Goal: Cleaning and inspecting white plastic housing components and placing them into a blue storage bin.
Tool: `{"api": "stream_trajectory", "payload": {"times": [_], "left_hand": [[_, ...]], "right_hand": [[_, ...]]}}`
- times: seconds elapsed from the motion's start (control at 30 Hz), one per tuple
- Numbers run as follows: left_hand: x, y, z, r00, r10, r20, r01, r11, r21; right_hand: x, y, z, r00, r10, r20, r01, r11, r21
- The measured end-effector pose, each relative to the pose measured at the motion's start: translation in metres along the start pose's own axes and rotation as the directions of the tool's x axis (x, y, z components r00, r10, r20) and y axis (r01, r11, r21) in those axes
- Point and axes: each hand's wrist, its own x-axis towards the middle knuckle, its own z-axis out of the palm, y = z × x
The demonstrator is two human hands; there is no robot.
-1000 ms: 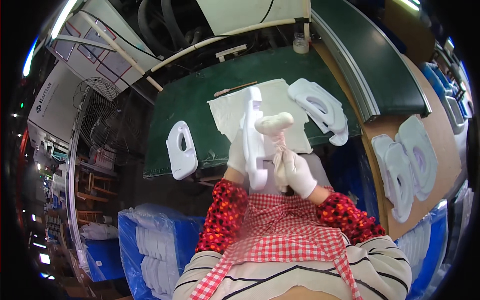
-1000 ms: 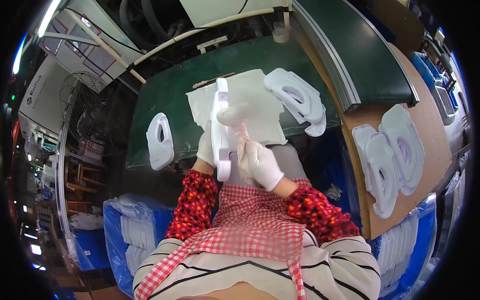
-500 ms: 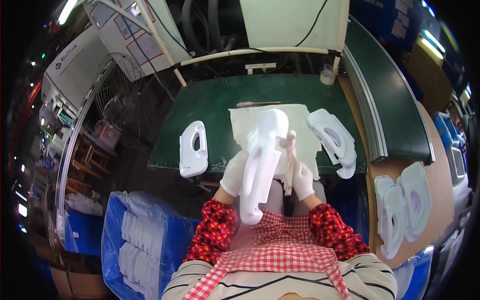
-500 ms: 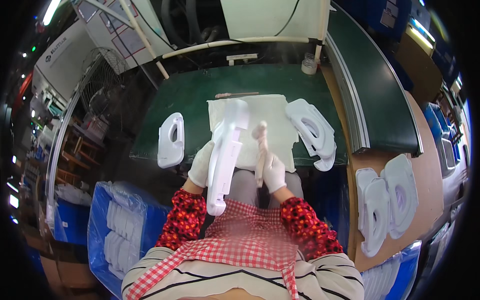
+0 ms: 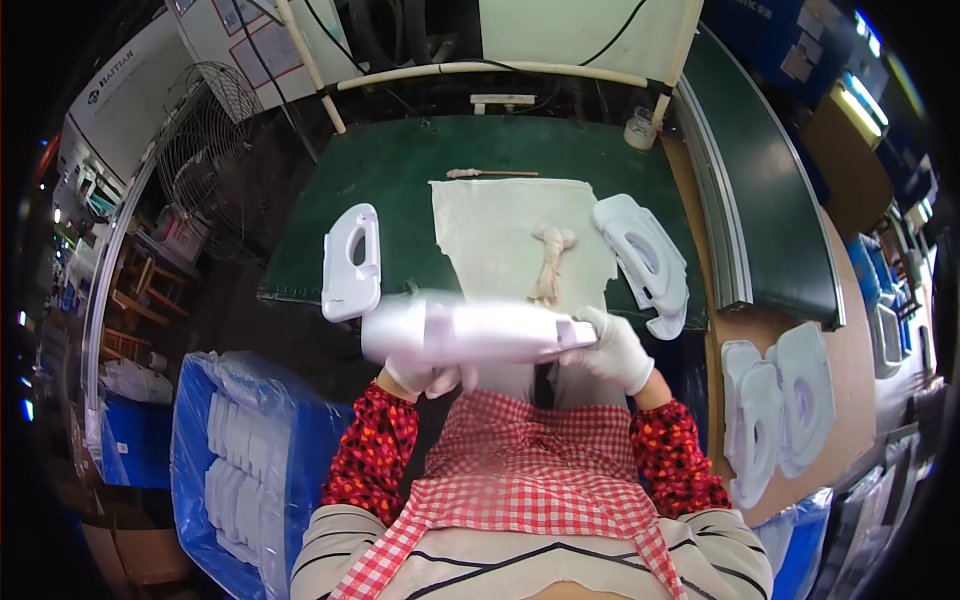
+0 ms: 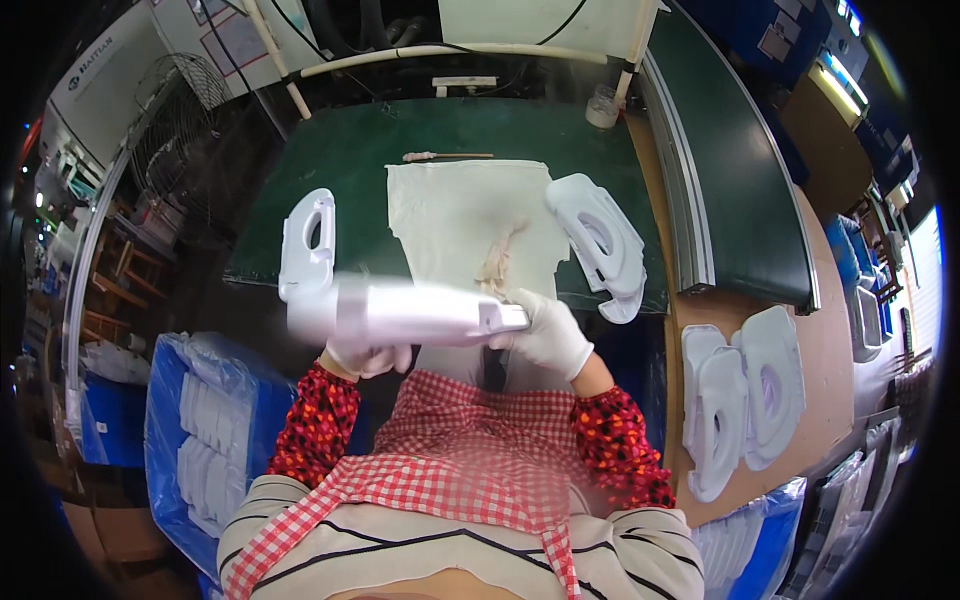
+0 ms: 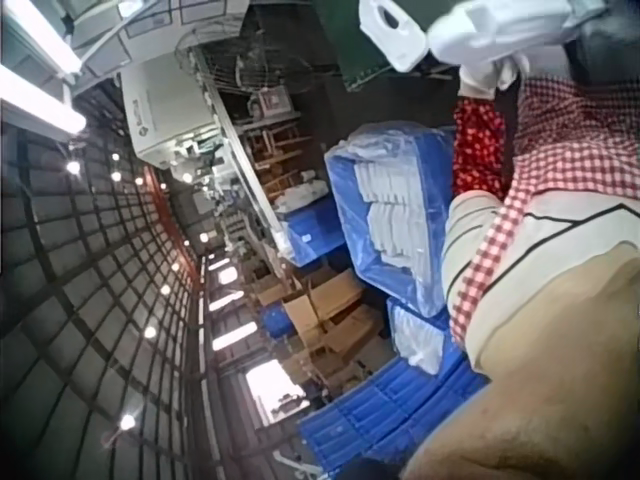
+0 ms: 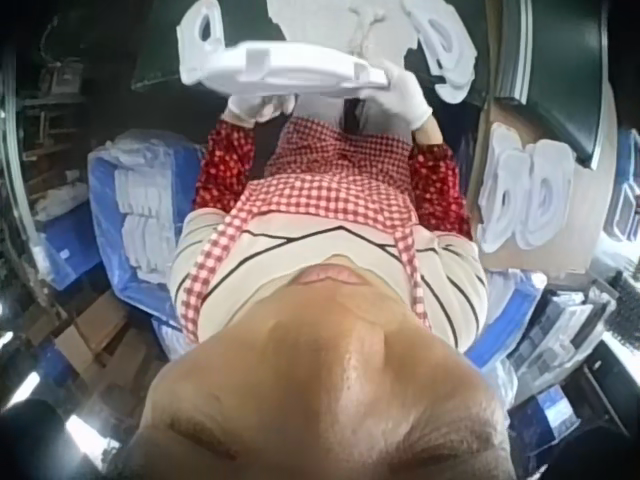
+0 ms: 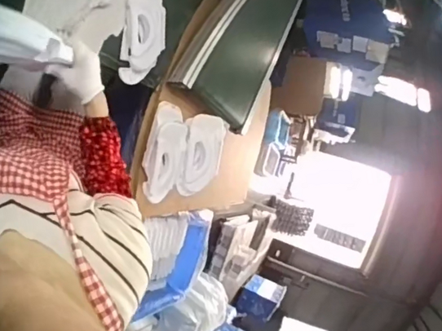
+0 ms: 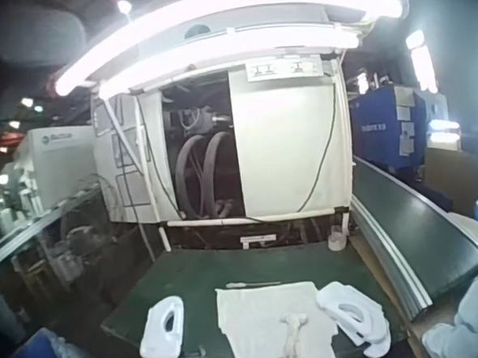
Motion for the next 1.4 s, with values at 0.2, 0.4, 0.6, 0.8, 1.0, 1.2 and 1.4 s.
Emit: {"api": "stream_trajectory", "payload": {"times": [0.2,0.4,0.6,0.8,1.0,1.2,1.4], "left_hand": [[0.042,-0.033,-0.015,0.749,0.552,-0.368,-0.009,0.562,0.827],[0.043,-0.082,-0.041,0.702,0.542,-0.462,-0.278,0.805,0.524],[0.015,0.028,-0.11,0.446,0.537,-0.717,-0.298,0.844,0.447],[-0.077,0.156,-0.228,0.517,0.547,-0.658,0.37,0.551,0.748],[-0.061,0.156,-0.234,0.425,0.656,-0.623,0.763,0.11,0.637],[-0.056,0.165,-0.229,0.602,0.675,-0.427,0.75,-0.293,0.593],[-0.094,0.157,-0.256,0.418,0.696,-0.584,0.81,0.007,0.587]], "right_hand": [[-0.019,0.018,0.067,0.926,0.374,-0.05,-0.248,0.704,0.666],[-0.022,0.017,0.084,0.887,0.441,0.138,-0.401,0.584,0.706],[-0.016,0.019,0.082,0.929,0.358,0.098,-0.364,0.829,0.424],[-0.043,0.059,0.031,0.878,0.139,-0.458,-0.224,0.965,-0.136],[-0.069,0.061,-0.006,0.692,0.131,-0.71,-0.421,0.872,-0.249],[-0.085,0.064,-0.005,0.713,0.235,-0.66,-0.394,0.914,-0.1],[-0.084,0.081,0.001,0.753,0.214,-0.622,-0.384,0.911,-0.15]]}}
